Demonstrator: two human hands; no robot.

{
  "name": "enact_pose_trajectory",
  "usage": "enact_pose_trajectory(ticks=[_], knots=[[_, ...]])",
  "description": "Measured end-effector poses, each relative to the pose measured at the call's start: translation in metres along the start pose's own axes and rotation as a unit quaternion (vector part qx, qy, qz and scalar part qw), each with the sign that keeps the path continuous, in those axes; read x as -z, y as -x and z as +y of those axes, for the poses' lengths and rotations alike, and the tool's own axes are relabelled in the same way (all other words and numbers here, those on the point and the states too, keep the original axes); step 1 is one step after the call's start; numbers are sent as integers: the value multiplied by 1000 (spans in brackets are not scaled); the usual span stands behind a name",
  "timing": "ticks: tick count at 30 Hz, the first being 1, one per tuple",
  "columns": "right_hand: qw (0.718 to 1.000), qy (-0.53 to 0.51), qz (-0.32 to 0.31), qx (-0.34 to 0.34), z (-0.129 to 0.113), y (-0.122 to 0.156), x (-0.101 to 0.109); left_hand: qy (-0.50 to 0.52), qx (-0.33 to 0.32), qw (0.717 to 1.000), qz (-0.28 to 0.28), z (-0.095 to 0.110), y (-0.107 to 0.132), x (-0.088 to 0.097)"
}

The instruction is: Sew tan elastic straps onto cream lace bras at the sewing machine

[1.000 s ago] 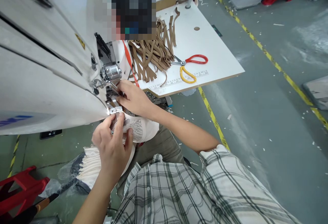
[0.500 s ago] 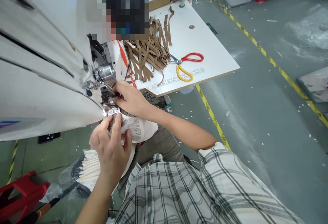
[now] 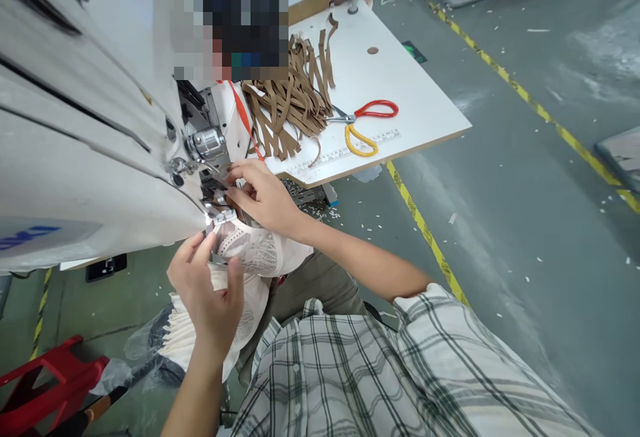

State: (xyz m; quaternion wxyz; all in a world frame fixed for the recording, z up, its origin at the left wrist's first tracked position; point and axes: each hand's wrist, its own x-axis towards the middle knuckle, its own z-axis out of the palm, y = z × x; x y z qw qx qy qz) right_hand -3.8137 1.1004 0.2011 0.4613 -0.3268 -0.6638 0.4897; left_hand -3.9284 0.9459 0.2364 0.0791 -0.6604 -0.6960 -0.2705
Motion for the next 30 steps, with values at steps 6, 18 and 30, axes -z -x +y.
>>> enact_pose_trajectory(ticks=[6, 18, 30], knots=[[996, -74, 10, -45, 1, 15, 2, 294, 267, 914, -83, -21, -3, -5], [993, -104, -5, -60, -1, 44, -2, 357, 327, 875, -26, -17, -12, -5], [996, -23, -10, -86, -13, 53, -1, 300, 311, 902, 4, -16, -15, -1]])
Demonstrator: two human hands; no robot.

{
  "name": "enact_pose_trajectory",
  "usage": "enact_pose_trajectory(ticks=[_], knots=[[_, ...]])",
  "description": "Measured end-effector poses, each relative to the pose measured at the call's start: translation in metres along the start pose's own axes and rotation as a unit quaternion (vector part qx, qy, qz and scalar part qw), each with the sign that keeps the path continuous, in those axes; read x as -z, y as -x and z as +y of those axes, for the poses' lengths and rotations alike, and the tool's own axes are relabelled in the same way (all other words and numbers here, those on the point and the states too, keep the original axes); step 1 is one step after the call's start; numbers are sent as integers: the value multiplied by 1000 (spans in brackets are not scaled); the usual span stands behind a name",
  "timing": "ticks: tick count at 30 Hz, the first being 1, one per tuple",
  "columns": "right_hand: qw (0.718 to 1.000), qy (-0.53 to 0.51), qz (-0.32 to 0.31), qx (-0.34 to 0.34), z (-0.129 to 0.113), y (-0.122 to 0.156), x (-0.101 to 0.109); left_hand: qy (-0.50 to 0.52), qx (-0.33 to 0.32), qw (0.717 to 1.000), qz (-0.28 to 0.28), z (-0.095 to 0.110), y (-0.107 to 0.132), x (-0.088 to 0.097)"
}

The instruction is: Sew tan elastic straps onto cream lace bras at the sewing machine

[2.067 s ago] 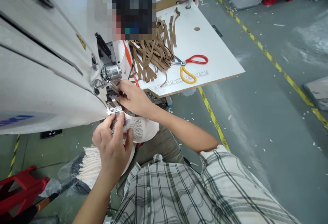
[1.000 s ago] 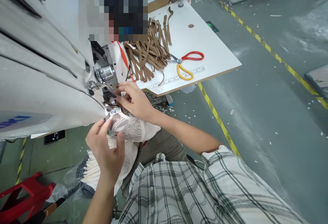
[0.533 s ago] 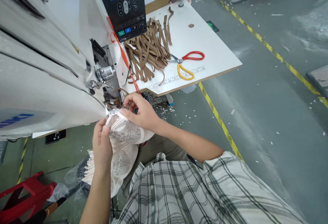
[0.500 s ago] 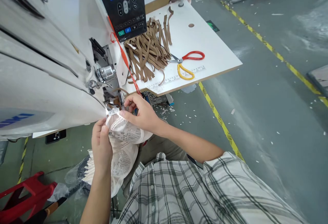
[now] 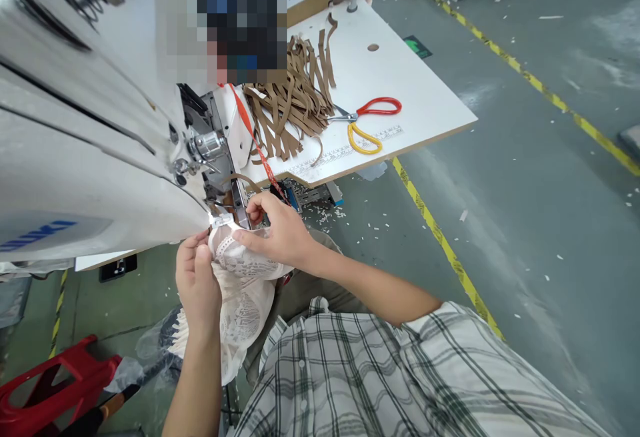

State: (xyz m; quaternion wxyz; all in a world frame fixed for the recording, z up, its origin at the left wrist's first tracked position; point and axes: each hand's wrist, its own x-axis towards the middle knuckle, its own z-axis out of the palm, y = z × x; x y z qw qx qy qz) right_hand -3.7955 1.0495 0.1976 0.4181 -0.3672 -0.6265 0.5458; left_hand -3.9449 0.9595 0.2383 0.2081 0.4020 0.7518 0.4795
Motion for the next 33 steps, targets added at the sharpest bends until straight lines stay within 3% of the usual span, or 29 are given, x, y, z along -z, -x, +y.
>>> enact_pose_trajectory(ticks=[9, 13, 19, 23, 26, 28, 31, 33], knots=[[999, 36, 11, -18, -9, 4, -3, -16, 0, 1000, 20, 3, 2, 1], [995, -27, -34, -84, -9, 10, 2, -27, -28, 999, 6, 5, 13, 1], [979, -67, -109, -156, -9, 29, 28, 34, -48, 994, -88, 8, 45, -2], [977, -90, -109, -163, -10, 38, 44, 46, 18, 983, -174, 3, 51, -2], [979, -67, -120, -152, -13, 45, 52, 74, 92, 960, -253, -2, 46, -7], [980, -30, -150, -127, -14, 51, 57, 144, 148, 936, -285, -1, 42, -14], [978, 65, -187, -72, -13, 62, 63, 284, 249, 868, -322, 8, 39, -26], [971, 160, -172, -36, -8, 68, 65, 367, 293, 825, -316, 15, 40, -31]])
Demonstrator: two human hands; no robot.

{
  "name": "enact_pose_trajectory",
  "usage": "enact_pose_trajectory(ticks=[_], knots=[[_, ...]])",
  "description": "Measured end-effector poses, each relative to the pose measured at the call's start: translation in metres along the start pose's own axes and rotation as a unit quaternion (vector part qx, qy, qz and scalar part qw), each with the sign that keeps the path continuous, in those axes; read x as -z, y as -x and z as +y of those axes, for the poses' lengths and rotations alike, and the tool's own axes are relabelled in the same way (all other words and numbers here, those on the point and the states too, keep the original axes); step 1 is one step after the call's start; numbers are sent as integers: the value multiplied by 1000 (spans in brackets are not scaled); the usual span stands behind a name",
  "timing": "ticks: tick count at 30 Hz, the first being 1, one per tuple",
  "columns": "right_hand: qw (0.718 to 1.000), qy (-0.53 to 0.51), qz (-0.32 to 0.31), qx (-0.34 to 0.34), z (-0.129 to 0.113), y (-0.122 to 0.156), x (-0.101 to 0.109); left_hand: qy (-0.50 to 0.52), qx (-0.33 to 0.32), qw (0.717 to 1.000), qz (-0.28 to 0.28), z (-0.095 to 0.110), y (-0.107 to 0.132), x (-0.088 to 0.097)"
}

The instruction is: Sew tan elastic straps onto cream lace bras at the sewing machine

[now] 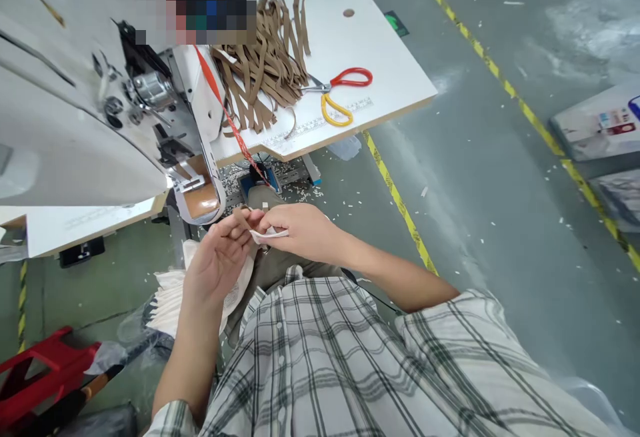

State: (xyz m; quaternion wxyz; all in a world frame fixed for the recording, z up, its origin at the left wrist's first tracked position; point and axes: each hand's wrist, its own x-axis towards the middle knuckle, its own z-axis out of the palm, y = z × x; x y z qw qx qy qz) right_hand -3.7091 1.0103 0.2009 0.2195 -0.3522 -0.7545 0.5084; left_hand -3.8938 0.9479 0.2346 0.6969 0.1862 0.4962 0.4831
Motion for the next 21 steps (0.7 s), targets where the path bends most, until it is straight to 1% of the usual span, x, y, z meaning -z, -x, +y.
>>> enact_pose_trajectory(ticks=[2, 4, 6, 8, 10, 12, 16, 18, 21], knots=[[992, 100, 70, 25, 9, 5, -3, 63, -33, 997, 10, -1, 4, -6], [969, 166, 170, 72, 18, 8, -7, 81, -95, 992, 29, -4, 12, -7], [940, 191, 254, 122, 25, 9, -10, 59, -146, 987, 44, -11, 22, -6], [921, 196, 295, 160, 28, 8, -14, 23, -175, 983, 46, -18, 30, -3], [914, 196, 305, 182, 28, 7, -19, -11, -195, 980, 40, -24, 37, 0], [914, 190, 303, 193, 27, 6, -22, -30, -214, 976, 34, -28, 40, 3], [916, 178, 295, 204, 24, 5, -25, -38, -236, 971, 27, -28, 42, 6], [919, 184, 287, 200, 23, 4, -24, -48, -247, 968, 22, -26, 42, 8], [927, 199, 263, 178, 22, 5, -25, -60, -256, 965, 21, -23, 42, 10]])
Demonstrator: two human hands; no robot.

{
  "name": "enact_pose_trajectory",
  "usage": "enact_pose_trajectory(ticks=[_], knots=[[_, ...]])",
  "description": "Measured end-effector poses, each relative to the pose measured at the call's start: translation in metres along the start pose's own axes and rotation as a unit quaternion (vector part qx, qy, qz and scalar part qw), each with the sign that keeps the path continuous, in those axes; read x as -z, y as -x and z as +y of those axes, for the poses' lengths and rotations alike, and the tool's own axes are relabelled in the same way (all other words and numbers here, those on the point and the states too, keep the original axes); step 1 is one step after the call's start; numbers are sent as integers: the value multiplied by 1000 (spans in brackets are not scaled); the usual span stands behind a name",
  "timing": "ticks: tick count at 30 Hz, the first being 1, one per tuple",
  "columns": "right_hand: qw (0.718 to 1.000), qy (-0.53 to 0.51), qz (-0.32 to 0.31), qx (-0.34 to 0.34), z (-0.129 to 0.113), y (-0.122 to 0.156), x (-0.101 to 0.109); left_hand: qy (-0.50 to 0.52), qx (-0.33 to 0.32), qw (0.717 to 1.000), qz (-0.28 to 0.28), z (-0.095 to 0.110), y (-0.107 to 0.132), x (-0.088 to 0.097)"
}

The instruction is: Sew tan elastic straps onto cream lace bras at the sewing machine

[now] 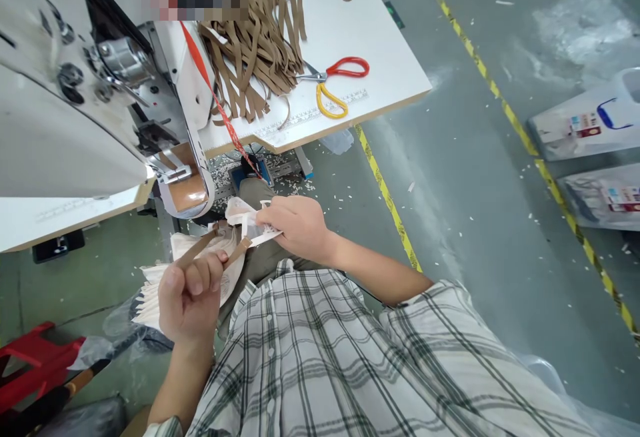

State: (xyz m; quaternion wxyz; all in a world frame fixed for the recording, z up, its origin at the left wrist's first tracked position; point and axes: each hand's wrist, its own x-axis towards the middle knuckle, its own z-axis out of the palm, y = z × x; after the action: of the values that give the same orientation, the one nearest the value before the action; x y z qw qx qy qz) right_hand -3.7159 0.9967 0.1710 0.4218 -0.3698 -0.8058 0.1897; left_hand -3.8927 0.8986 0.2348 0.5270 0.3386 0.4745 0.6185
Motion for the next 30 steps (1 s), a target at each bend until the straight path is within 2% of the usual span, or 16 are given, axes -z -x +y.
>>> enact_pose_trajectory(ticks=[6, 8, 9, 10, 12, 13, 15, 17, 18, 19, 21, 24, 27, 30], knots=[[996, -40, -60, -49, -4, -2, 2, -4, -13, 1000, 12, 10, -2, -1], [981, -106, -140, -86, -6, -6, 6, -11, -7, 999, 43, 16, -6, -2], [959, -163, -206, -102, -7, -8, 9, -23, 2, 998, 62, 19, -10, 0], [924, -231, -282, -116, -7, -10, 11, -41, 17, 996, 76, 19, -15, 3], [826, -363, -397, -168, -6, -9, 15, -93, 71, 990, 76, 13, -27, 20], [781, -418, -409, -218, -5, -6, 15, -124, 109, 984, 64, 6, -33, 32], [707, -501, -347, -359, -2, 4, 16, -200, 180, 962, 51, -20, -42, 63], [641, -550, -243, -477, 1, 17, 16, -301, 209, 926, 91, -56, -47, 94], [618, -564, -203, -509, 2, 24, 17, -346, 219, 906, 109, -75, -48, 106], [608, -569, -178, -524, 2, 30, 18, -361, 230, 896, 115, -94, -48, 116], [626, -554, -154, -527, 1, 40, 22, -369, 248, 890, 100, -125, -48, 123], [690, -492, -142, -511, 0, 50, 28, -354, 266, 896, 26, -150, -51, 114], [747, -430, -128, -491, 2, 57, 33, -348, 277, 892, -74, -152, -58, 102], [777, -383, -77, -493, 9, 59, 37, -344, 289, 877, -171, -137, -63, 104]])
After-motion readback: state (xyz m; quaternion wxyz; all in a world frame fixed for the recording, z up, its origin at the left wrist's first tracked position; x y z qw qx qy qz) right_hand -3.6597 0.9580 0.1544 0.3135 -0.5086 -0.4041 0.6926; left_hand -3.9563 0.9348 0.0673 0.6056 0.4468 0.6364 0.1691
